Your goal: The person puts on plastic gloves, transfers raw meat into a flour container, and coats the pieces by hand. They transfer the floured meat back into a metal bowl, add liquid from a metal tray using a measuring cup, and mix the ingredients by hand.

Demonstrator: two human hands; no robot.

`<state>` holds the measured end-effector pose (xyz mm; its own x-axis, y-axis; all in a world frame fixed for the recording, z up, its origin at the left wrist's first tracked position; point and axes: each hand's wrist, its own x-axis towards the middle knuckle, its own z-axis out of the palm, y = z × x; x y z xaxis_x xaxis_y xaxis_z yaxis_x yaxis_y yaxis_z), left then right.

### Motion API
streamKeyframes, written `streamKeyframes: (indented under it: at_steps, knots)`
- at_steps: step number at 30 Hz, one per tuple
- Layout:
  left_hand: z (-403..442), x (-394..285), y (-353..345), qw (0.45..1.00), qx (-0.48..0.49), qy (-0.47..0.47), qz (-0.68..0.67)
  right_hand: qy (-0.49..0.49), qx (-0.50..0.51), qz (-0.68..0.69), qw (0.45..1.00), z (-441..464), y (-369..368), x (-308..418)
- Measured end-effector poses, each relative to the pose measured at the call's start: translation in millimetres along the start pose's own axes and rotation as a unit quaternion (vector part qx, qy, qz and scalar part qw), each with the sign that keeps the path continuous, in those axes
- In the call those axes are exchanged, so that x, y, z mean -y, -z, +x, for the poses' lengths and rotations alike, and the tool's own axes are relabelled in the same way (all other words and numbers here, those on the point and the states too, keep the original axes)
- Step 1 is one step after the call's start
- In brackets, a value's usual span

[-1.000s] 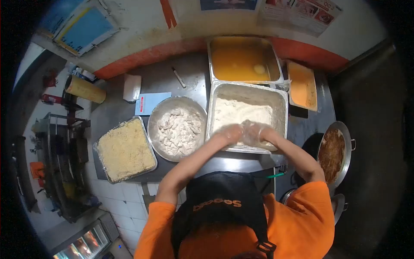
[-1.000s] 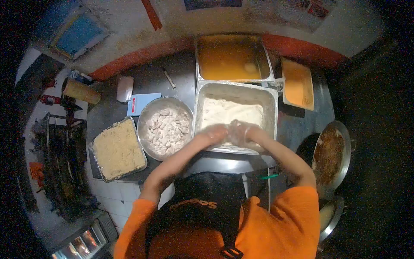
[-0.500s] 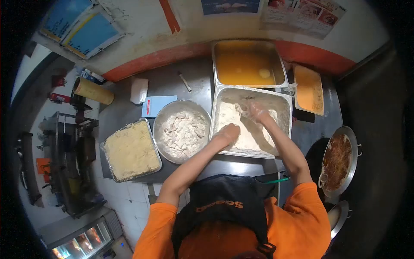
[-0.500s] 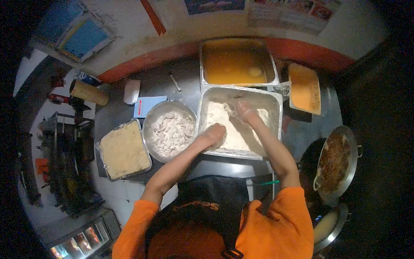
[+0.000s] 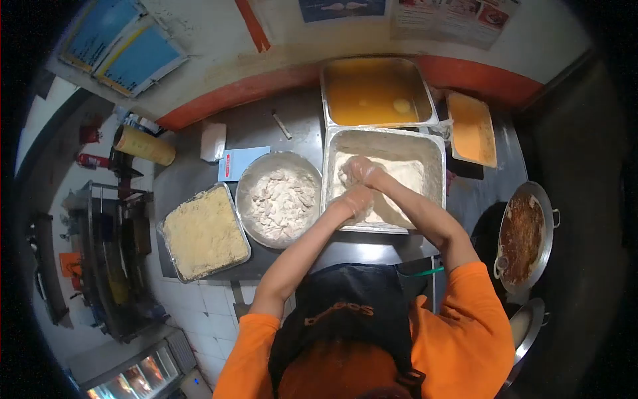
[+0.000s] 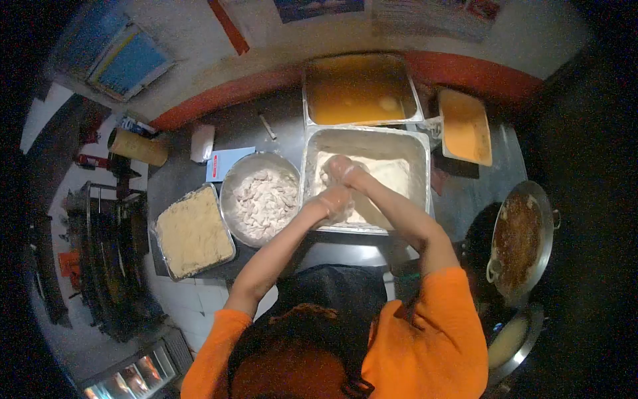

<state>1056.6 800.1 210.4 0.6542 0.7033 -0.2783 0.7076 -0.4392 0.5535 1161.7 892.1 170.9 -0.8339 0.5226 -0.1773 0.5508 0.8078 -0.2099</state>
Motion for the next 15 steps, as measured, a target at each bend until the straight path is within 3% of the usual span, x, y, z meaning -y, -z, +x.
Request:
streamKeyframes:
  at_steps: [1,2,4,5,7,8,10,12,14,15]
  knots:
    - [3,0,-3,1.000,0.014,0.004,-0.023,-0.088,-0.048,0.089,0.991,-4,10,-2]
    - [4,1,-7,0.998,0.027,0.012,-0.049,-0.096,-0.010,0.122,0.988,-13,20,-8]
    - [13,4,-26,0.997,0.045,0.021,0.058,-0.107,0.067,0.187,0.974,-40,75,-13]
    - [14,3,-33,0.992,0.055,0.026,0.110,-0.150,0.102,0.262,0.948,-54,42,-49]
    - [7,-3,-17,0.995,0.039,0.044,0.083,-0.194,0.195,0.225,0.935,-79,55,-55]
    - [3,-7,-5,0.996,0.031,0.051,0.071,-0.195,0.252,0.111,0.941,-98,108,-23]
    - [-3,-1,9,0.999,0.014,0.031,-0.002,-0.201,0.088,0.108,0.970,-135,42,-37]
    - [-7,22,6,0.998,-0.039,0.001,-0.048,-0.171,0.082,0.109,0.976,-152,63,2]
    - [-69,-34,97,0.981,-0.092,0.012,-0.169,-0.153,0.068,0.058,0.984,-166,50,20]
    - [-90,-33,108,0.968,-0.133,0.023,-0.212,-0.144,0.061,0.033,0.987,-169,42,22]
